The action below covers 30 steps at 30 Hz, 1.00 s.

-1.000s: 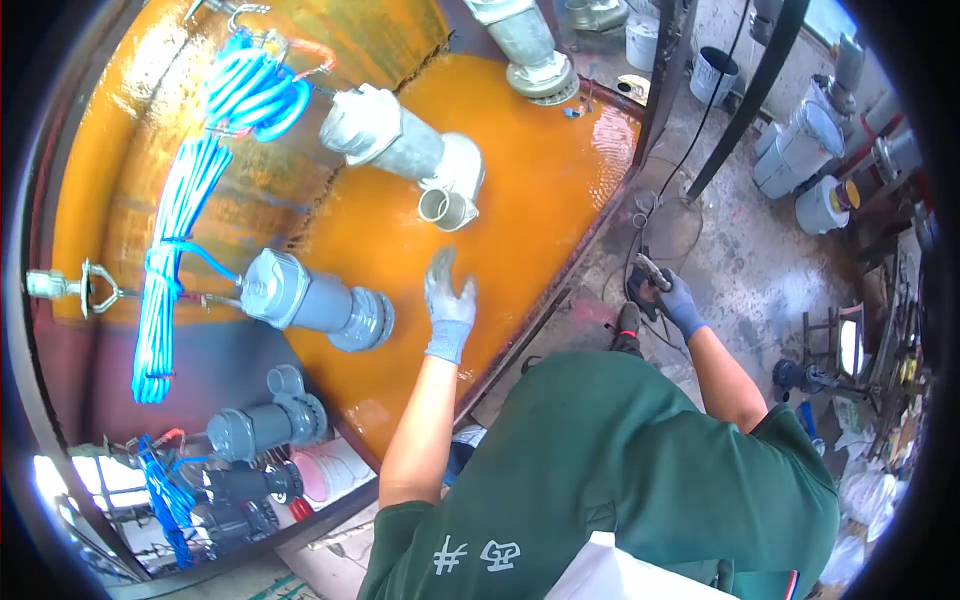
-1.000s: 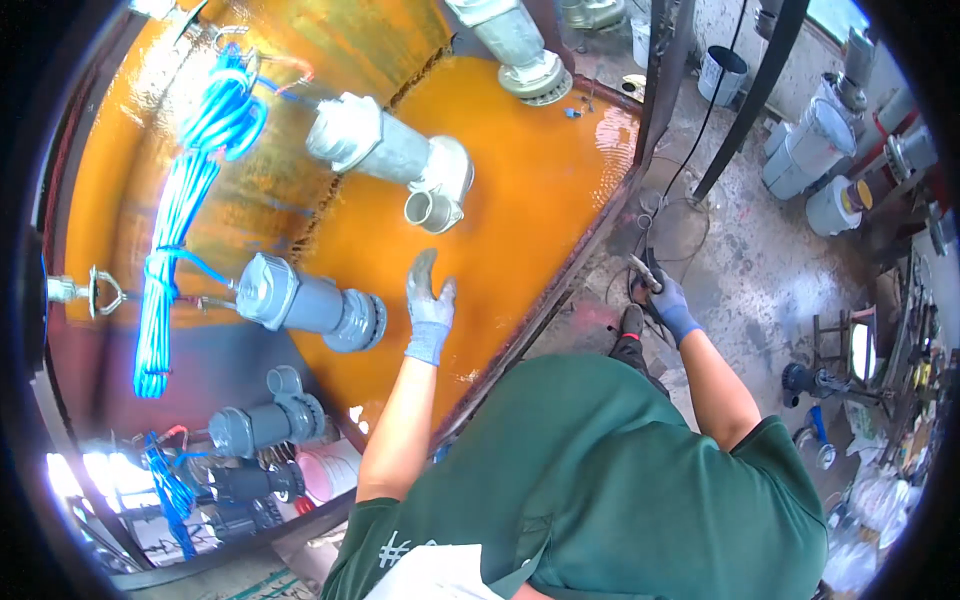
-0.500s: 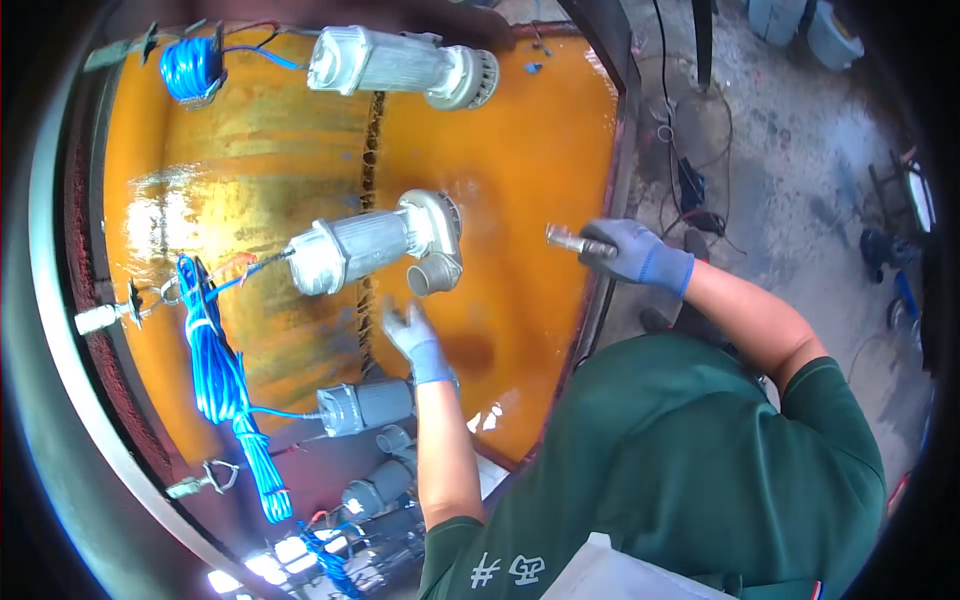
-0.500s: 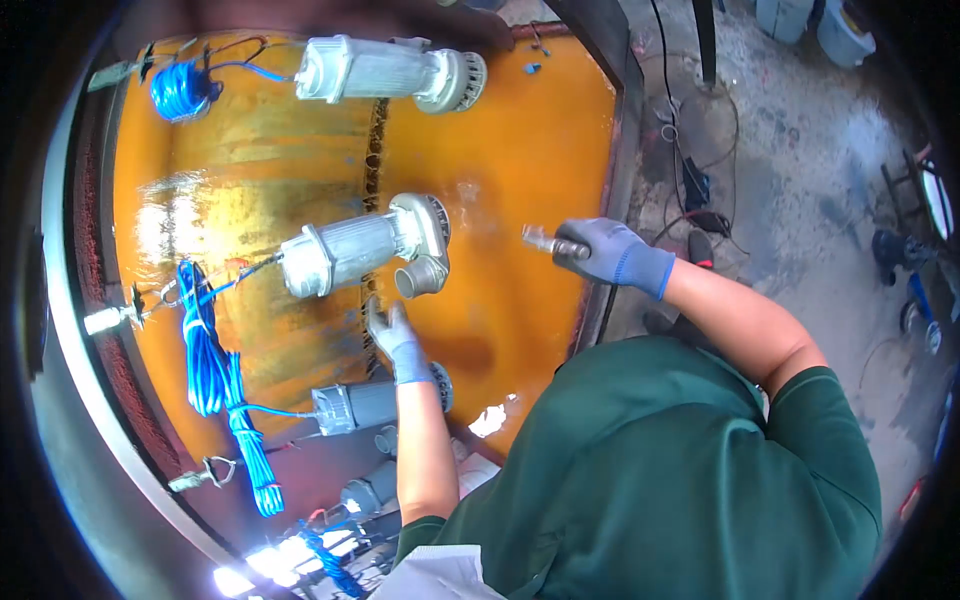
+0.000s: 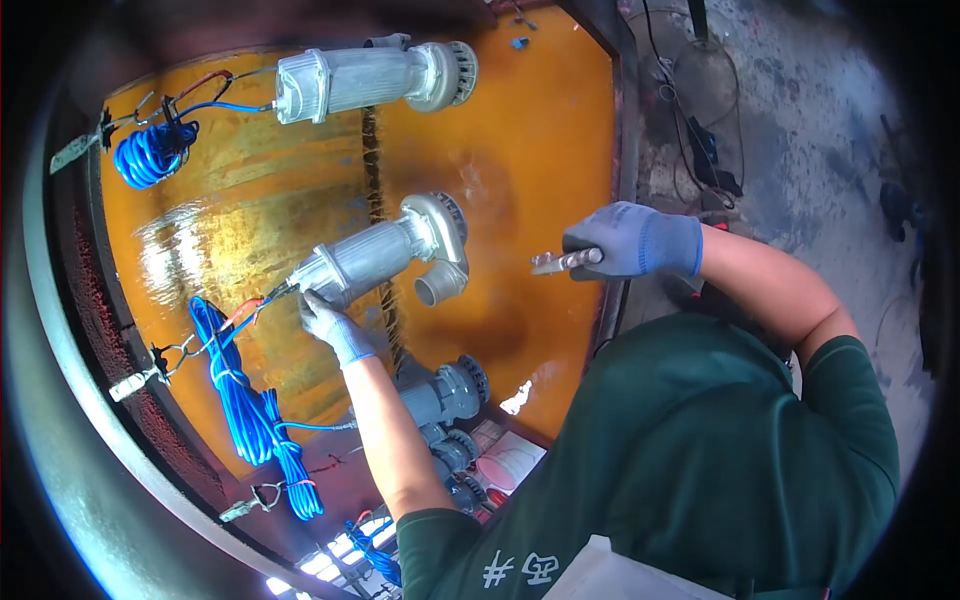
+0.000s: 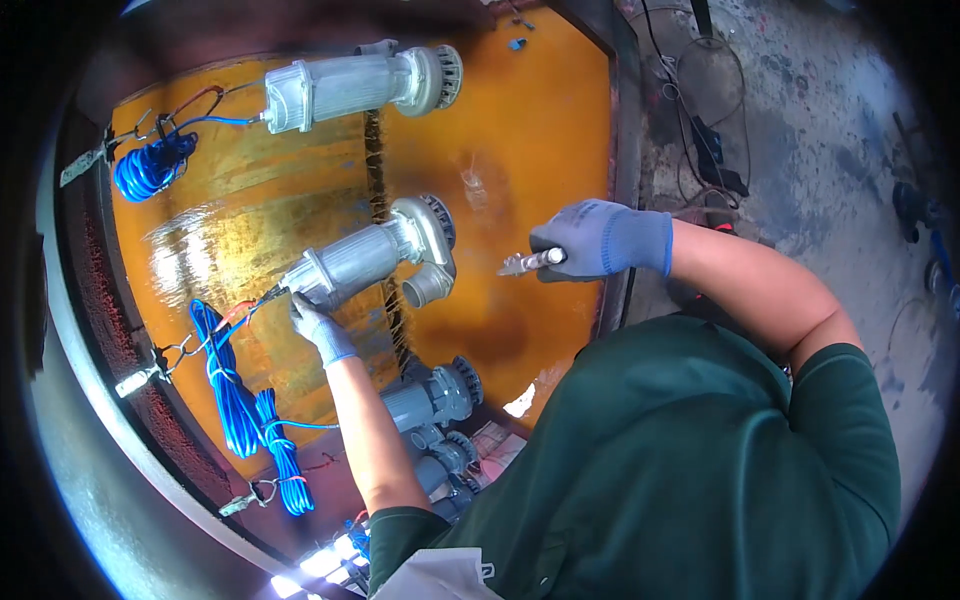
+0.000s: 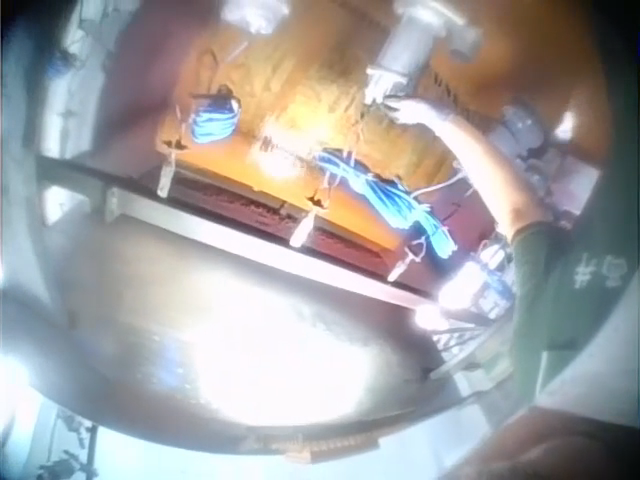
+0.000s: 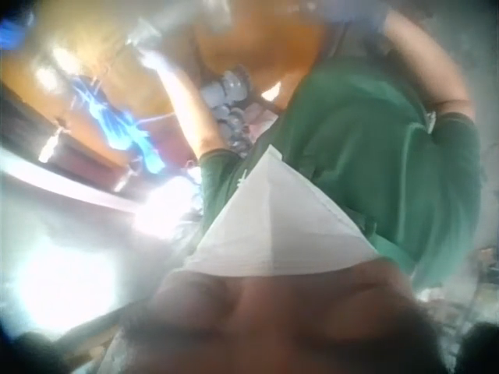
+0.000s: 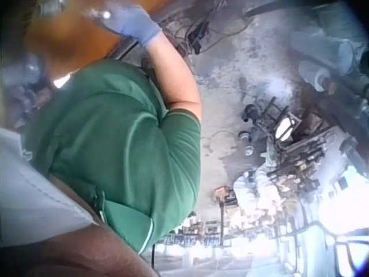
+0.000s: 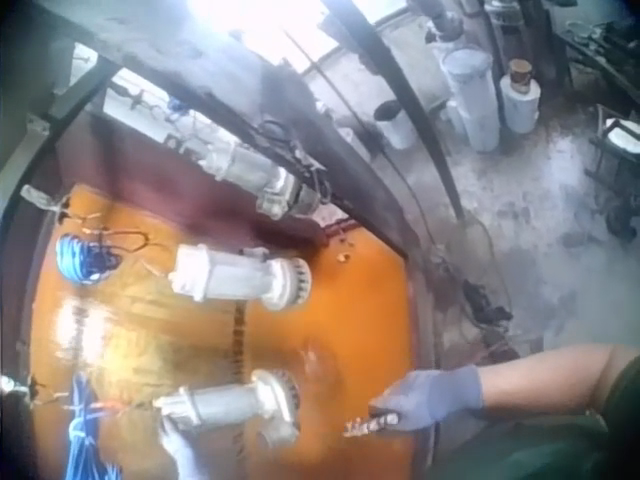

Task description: The person uses a spray gun to apply a grey coating to industrial pumps hanging from a rack, moving the gun to cover the bodies and bases while holding blue cables aside to reach all surfaces.

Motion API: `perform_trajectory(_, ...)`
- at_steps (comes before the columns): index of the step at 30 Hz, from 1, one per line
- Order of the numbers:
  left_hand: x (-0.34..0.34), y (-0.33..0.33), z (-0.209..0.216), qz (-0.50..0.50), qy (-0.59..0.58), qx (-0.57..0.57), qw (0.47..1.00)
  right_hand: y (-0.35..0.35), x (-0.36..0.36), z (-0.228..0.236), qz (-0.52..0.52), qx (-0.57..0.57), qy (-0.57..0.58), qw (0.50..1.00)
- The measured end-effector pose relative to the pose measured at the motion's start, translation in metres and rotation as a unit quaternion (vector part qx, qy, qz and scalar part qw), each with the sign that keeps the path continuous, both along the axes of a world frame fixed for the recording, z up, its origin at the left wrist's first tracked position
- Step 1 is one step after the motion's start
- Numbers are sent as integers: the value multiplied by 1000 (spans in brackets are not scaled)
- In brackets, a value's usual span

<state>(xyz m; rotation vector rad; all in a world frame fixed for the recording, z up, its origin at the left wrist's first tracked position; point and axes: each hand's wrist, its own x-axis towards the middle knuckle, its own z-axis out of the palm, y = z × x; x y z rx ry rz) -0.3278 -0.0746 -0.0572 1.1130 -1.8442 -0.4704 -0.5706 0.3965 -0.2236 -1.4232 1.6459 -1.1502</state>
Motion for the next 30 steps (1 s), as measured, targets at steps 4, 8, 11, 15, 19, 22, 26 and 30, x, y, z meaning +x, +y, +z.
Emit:
perform_trajectory(4,-20,26,4,-109,-28,14,993,-6,4,-14,-154,-42,-7,987)
perform_trajectory(8,-24,29,18,-46,5,49,998,-14,7,4,-178,-77,-10,981)
perform_trajectory(11,-28,21,23,-16,27,54,998,-15,6,9,-36,9,8,999)
perform_trajectory(15,-51,27,32,7,71,100,992,-16,-4,3,-191,-45,-13,981)
perform_trajectory(19,-63,30,38,20,55,114,992,-8,-21,15,-21,55,-15,998)
perform_trajectory(22,-56,12,43,1,73,131,989,-6,-17,7,-147,-21,-34,988)
perform_trajectory(26,-51,-9,41,33,90,181,979,1,-30,11,-162,-24,-45,986)
perform_trajectory(30,-41,-7,36,-91,62,213,971,5,-33,11,-38,59,-65,995)
